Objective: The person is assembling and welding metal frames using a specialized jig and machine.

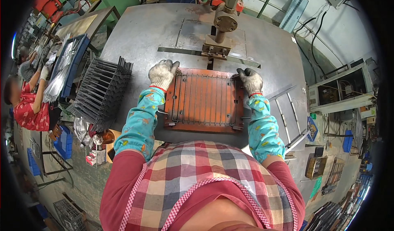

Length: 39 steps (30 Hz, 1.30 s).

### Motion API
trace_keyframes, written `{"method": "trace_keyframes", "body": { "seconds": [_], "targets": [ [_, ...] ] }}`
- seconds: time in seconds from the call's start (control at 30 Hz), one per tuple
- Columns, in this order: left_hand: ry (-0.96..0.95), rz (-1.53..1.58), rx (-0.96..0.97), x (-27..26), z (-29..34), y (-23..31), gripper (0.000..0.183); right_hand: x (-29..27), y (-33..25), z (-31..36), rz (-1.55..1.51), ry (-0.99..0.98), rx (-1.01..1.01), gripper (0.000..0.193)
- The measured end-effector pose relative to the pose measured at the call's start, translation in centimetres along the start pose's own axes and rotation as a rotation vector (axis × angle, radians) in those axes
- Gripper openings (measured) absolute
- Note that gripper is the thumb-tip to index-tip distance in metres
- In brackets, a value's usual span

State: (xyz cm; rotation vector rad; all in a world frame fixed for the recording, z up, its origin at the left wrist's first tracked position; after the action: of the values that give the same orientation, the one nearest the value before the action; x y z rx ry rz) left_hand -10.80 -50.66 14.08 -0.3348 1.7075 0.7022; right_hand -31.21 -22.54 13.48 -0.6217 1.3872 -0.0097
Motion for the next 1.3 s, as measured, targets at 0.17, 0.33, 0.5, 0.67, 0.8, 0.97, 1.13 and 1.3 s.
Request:
{"method": "trace_keyframes", "body": {
  "seconds": [0.17, 0.33, 0.5, 0.67, 0.8, 0.97, 1.13, 1.3],
  "targets": [
    [0.136, 0.297, -0.019, -0.5, -0.8, 1.1, 0.044, 0.2, -0.1, -0.1, 0.023, 0.011, -0.007, 0.045],
    [0.551, 0.551, 0.079, -3.6, -0.5, 4.3, 0.033, 1.2, 2.2, -1.3, -0.265, 0.149, 0.051, 0.044],
    [0.618, 0.872, 0.208, -5.4, 0.2, 8.6, 0.033, 0.6, 2.7, -0.5, -0.656, 0.321, 0.22, 0.043],
    [-0.217, 0.867, -0.171, 1.9, 7.1, 2.6, 0.041, 1.3, 2.0, -0.2, -0.675, 0.34, 0.056, 0.04],
    [-0.328, 1.597, -0.355, -7.6, 13.6, 1.9, 0.036, 0.5, 2.8, 1.0, -0.699, -0.102, -0.043, 0.035],
    [0.231, 1.875, -0.224, -16.4, 16.1, -8.9, 0.03, -1.6, 5.5, 2.6, -0.797, -0.107, -0.111, 0.025],
    [0.768, 1.531, -0.468, -19.6, 18.7, -22.7, 0.04, -1.0, 6.0, 4.6, -0.816, -0.12, -0.143, 0.024],
    [0.616, 1.427, -0.751, -18.5, 18.6, -26.1, 0.041, -0.7, 6.2, 5.5, -0.877, -0.105, -0.098, 0.023]
  ]
}}
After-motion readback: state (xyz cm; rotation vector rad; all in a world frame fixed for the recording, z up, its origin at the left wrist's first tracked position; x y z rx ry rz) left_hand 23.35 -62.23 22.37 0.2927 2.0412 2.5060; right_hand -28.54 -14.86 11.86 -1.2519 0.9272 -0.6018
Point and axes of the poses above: each hand's wrist, its own z-axis away from the middle knuckle, its own x-axis out of the palm, y = z × x, the point moved 2 cm from there along -z, towards the middle knuckle, and after that the axes turned 3 degrees about z, right-handed, at the moved point
